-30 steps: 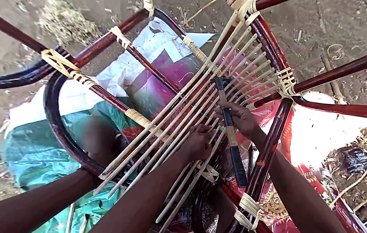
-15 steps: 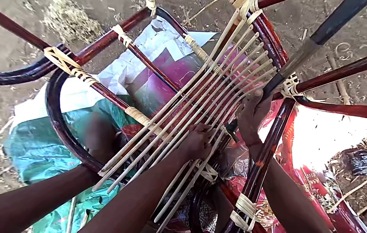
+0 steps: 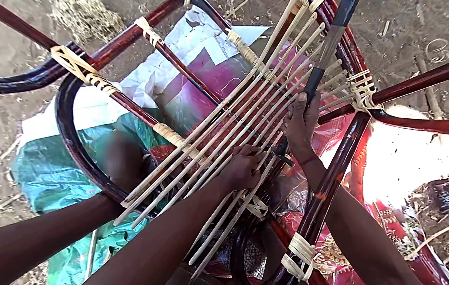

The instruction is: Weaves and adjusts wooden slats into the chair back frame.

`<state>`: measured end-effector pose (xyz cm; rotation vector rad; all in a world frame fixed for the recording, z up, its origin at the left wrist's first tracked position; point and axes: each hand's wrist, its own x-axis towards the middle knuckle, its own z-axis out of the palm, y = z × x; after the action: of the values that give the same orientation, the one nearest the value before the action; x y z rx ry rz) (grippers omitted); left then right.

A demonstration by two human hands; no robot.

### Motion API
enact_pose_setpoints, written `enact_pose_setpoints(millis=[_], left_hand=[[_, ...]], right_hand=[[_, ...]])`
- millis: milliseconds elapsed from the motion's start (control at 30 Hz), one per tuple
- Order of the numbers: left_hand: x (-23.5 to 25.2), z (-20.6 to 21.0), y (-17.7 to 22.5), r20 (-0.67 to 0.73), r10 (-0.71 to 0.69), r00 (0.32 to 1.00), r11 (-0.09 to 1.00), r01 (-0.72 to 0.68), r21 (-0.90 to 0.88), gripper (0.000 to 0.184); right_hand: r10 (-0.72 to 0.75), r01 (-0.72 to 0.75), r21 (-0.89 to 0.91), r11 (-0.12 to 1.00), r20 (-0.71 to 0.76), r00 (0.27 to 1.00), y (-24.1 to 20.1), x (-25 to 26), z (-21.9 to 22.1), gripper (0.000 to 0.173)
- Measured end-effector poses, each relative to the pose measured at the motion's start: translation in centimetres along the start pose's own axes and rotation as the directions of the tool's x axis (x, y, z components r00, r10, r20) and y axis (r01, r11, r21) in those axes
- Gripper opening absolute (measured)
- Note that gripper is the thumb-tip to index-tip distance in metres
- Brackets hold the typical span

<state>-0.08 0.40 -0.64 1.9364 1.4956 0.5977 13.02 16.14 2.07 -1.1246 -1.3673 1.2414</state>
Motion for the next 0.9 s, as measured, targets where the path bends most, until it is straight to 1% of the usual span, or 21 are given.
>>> enact_pose_setpoints(millis=[33,100,133,200,267,300,367,433,533,600,633,700,733,767,800,833,867,900], left_hand=[[0.1,0.0,0.0,-0.004,0.002,1.0,1.0,-0.002,0.005,0.022],[0.1,0.0,0.0,-0.009,0.005,1.0,1.0,-0.005,0.012,0.022],[0.0,0.0,0.0,-0.003,0.002,1.0,1.0,-0.002,0.014,0.022],[0.1,-0.2,0.0,0.011,-0.007,1.0,1.0,0.007,0.02,0.021],[0.0,0.0,0.0,0.009,-0.01,1.0,1.0,0.009,0.011,0.022],[0.1,0.1,-0.1,0.005,-0.009,1.0,1.0,0.009,0.007,0.022],[0.1,0.0,-0.1,0.007,-0.006,1.0,1.0,0.006,0.004,0.023],[0.1,0.0,-0.1,0.005,0.003,1.0,1.0,-0.003,0.006,0.024],[0.2,0.1,-0.3,-0.012,0.03,0.999,0.999,-0.03,0.026,0.024],[0.1,0.0,-0.3,-0.011,0.034,0.999,0.999,-0.034,0.028,0.024],[0.1,0.0,-0.2,-0.01,0.029,1.0,0.999,-0.029,0.029,0.024],[0.2,0.1,-0.3,-0.015,0.025,1.0,0.999,-0.025,0.025,0.024],[0.1,0.1,-0.3,-0.018,0.026,0.999,0.999,-0.026,0.024,0.024],[0.0,0.2,-0.3,-0.018,0.026,1.0,0.999,-0.025,0.025,0.024],[0.1,0.2,-0.3,-0.011,0.023,1.0,0.999,-0.023,0.026,0.024],[0.2,0.1,-0.3,-0.007,0.021,1.0,0.999,-0.02,0.027,0.025],[0.1,0.1,-0.3,-0.01,0.019,1.0,0.999,-0.019,0.027,0.024],[0.1,0.1,-0.3,-0.014,0.017,1.0,1.0,-0.016,0.026,0.023]], right_hand=[[-0.054,0.054,0.013,0.998,-0.02,0.998,0.1,0.0,0.2,0.026],[-0.183,0.182,-0.023,0.983,-0.031,0.983,0.3,0.1,0.5,0.029],[-0.221,0.221,-0.048,0.974,-0.004,0.975,0.3,-0.1,0.5,0.035],[-0.24,0.248,-0.079,0.966,0.096,0.966,-0.1,-0.3,0.7,0.045],[-0.22,0.243,-0.096,0.965,0.204,0.954,-0.3,-0.5,0.6,0.049],[-0.224,0.261,-0.119,0.958,0.256,0.94,-0.4,-0.6,0.3,0.05],[-0.283,0.345,-0.146,0.927,0.329,0.901,-0.1,-0.6,-0.1,0.052],[-0.35,0.412,-0.13,0.902,0.34,0.873,0.3,-0.9,-0.2,0.05],[-0.433,0.458,-0.023,0.889,0.291,0.853,0.9,-1.0,0.0,0.048],[-0.455,0.448,0.088,0.89,0.238,0.858,0.9,-1.1,0.0,0.044],[-0.443,0.418,0.154,0.895,0.216,0.87,0.7,-1.1,-0.1,0.039],[-0.372,0.307,0.32,0.896,0.162,0.914,0.2,-0.6,-0.4,0.03],[-0.312,0.243,0.402,0.883,0.115,0.943,-0.2,-0.4,-0.7,0.031],[-0.229,0.175,0.476,0.862,0.058,0.972,-0.6,-0.1,-1.0,0.036],[-0.14,0.122,0.518,0.847,-0.005,0.99,-0.9,0.4,-1.3,0.043],[-0.101,0.108,0.526,0.844,-0.041,0.994,-1.1,0.8,-1.6,0.047],[-0.131,0.128,0.505,0.853,-0.03,0.991,-0.8,0.9,-2.0,0.047],[-0.217,0.185,0.459,0.869,0.018,0.976,-0.3,0.7,-2.2,0.044]])
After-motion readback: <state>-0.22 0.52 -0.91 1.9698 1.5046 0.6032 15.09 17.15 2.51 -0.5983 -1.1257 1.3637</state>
